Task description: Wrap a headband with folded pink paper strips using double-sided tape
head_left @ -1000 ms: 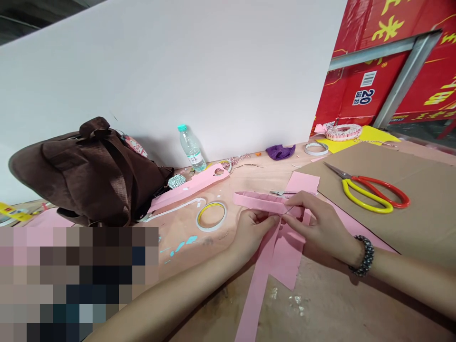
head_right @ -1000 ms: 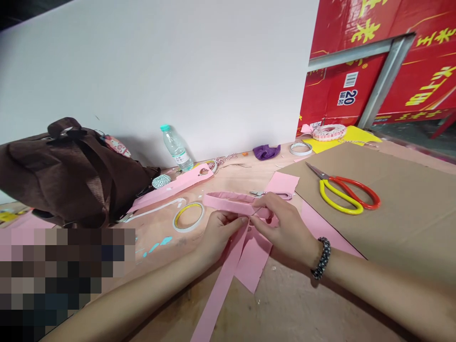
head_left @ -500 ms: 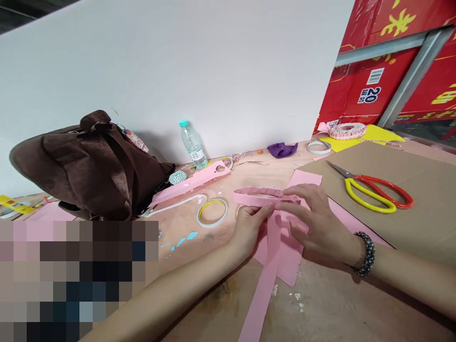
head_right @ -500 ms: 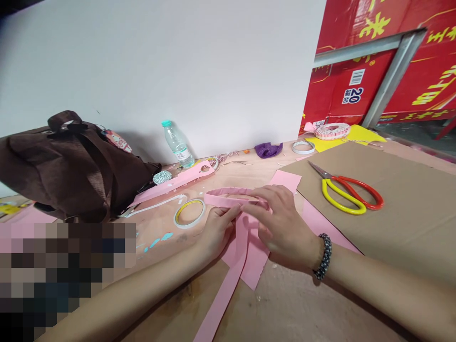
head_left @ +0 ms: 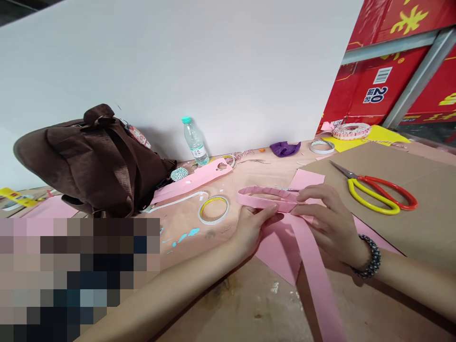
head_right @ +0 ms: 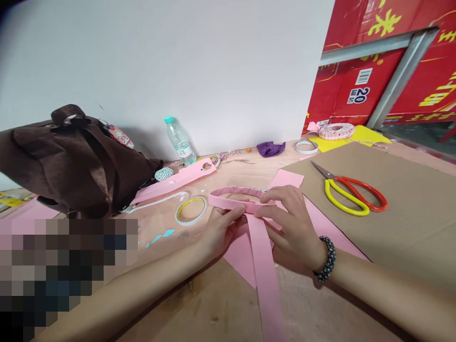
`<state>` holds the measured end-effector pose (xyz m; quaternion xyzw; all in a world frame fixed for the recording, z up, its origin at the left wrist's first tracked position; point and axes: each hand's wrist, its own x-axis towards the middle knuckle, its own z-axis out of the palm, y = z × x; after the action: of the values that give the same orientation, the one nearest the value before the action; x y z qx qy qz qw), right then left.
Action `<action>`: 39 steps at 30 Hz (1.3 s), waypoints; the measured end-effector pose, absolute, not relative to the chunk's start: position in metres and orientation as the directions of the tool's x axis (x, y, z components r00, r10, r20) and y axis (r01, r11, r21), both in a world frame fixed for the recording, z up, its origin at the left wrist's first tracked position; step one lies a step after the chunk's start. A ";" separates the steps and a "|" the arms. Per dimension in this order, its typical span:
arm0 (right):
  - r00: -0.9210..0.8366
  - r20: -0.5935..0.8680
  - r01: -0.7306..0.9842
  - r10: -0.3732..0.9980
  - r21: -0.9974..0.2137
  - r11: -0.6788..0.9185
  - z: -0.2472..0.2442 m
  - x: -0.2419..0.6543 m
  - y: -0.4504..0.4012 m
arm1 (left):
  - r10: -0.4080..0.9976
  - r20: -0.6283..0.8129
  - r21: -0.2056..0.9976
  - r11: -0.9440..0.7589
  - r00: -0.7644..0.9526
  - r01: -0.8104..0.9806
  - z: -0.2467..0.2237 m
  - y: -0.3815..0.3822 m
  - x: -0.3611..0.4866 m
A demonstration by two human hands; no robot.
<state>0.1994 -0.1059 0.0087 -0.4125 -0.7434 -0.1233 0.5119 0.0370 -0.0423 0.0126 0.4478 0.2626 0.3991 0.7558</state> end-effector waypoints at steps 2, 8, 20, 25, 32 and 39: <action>-0.111 0.853 0.731 0.509 -0.277 0.624 0.010 0.200 -0.106 | 0.822 -0.044 0.890 0.290 0.568 -0.351 0.012 -0.042 0.037; -0.181 0.827 0.663 0.532 -0.297 0.687 0.007 0.202 -0.106 | 0.811 -0.002 0.872 0.288 0.586 -0.396 0.012 -0.044 0.037; 0.110 0.784 0.648 0.611 -0.522 0.554 0.007 0.199 -0.106 | 0.744 0.004 0.915 0.266 0.668 -0.302 0.012 -0.047 0.036; 0.265 0.620 0.456 0.738 -0.755 0.471 -0.003 0.197 -0.100 | 0.739 -0.041 0.906 0.312 0.673 -0.287 0.012 -0.047 0.037; 0.244 0.564 0.425 0.789 -0.794 0.435 -0.005 0.195 -0.097 | 0.808 -0.036 0.965 0.182 0.588 -0.190 0.010 -0.042 0.037; 0.274 0.589 0.473 0.760 -0.771 0.427 0.005 0.192 -0.111 | 0.877 -0.091 0.958 0.207 0.473 -0.199 0.006 -0.037 0.035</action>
<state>0.1922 -0.1105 0.0045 -0.5220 -0.5904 0.1190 0.6039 0.0351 -0.0375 0.0064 0.4983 0.3399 0.3849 0.6986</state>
